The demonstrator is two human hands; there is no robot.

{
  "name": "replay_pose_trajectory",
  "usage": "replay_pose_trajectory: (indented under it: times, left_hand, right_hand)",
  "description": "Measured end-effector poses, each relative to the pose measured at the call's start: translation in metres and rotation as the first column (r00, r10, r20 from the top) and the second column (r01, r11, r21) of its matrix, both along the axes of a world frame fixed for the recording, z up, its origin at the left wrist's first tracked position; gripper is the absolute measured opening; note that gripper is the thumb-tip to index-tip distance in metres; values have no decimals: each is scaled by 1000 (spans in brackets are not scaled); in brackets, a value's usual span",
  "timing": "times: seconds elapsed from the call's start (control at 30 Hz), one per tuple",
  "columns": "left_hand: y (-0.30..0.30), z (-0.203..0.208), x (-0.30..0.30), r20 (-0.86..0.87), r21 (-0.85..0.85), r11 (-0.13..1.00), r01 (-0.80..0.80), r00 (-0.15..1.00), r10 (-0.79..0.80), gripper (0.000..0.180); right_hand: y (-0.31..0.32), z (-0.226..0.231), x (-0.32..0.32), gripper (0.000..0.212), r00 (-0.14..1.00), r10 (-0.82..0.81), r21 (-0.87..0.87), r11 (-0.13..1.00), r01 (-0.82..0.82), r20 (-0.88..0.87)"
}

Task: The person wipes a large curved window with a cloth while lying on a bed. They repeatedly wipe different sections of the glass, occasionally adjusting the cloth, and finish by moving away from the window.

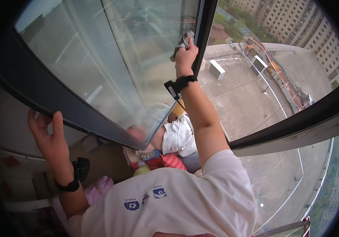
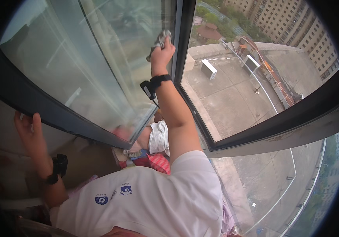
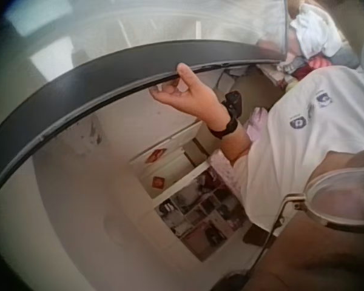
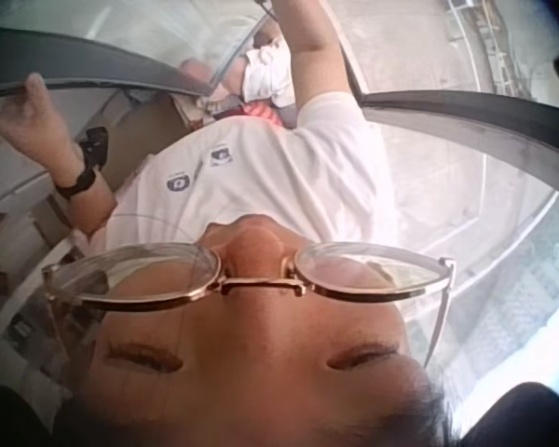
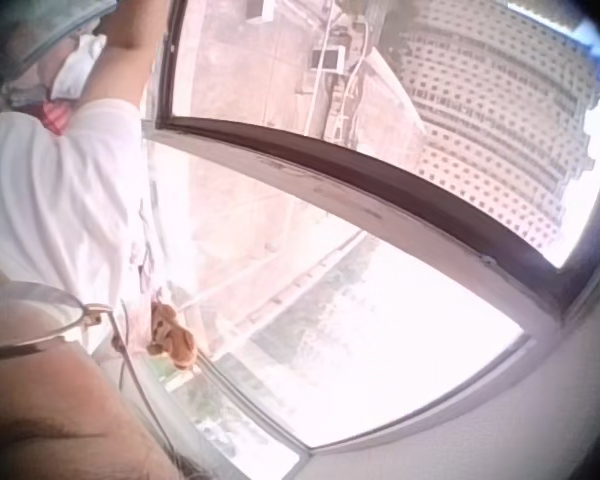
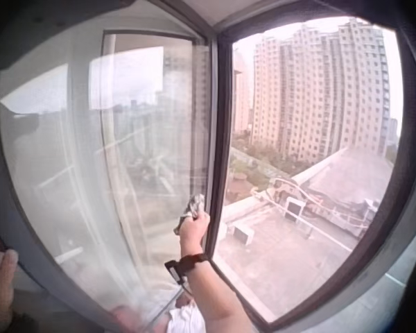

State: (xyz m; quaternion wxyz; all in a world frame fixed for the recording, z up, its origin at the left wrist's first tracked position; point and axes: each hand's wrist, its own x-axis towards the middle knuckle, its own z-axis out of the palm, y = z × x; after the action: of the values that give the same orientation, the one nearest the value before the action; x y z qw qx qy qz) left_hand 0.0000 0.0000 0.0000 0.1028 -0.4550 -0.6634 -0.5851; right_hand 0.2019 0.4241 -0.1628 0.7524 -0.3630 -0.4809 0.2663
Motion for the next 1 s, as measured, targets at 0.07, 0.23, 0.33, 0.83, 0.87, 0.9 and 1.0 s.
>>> replay_pose_trajectory:
  times: [0.07, 0.23, 0.33, 0.83, 0.87, 0.9, 1.0]
  left_hand:
    - [-2, 10, 3, -22, -10, 1000, 7, 1000, -7, 62]
    - [-3, 13, -11, -75, -10, 1000, -5, 997, 4, 60]
    - [-1, 7, -20, -179, 38, 999, -29, 983, 35, 58]
    - [13, 24, -14, 39, 118, 993, -25, 999, 21, 44]
    - [15, 24, -14, 83, 137, 990, 35, 995, -47, 43]
    - [16, 25, -14, 140, 129, 990, 48, 988, -66, 43]
    - [17, 26, -10, 147, 165, 976, 145, 974, -170, 41]
  right_hand:
    - [-25, 51, -1, 52, 957, -201, 194, 968, 161, 208]
    - [-64, -4, -9, 53, 958, -176, 59, 984, 167, 228]
    - [-85, -123, -29, 54, 945, -204, -236, 935, 266, 255]
    - [-201, -240, -75, 54, 977, -59, -645, 742, 180, 205]
    - [-212, -212, -78, 55, 982, -29, -610, 780, 138, 185]
    - [-228, -183, -79, 55, 982, 0, -557, 824, 106, 187]
    - [-274, -99, -76, 63, 965, 98, -223, 974, -44, 241]
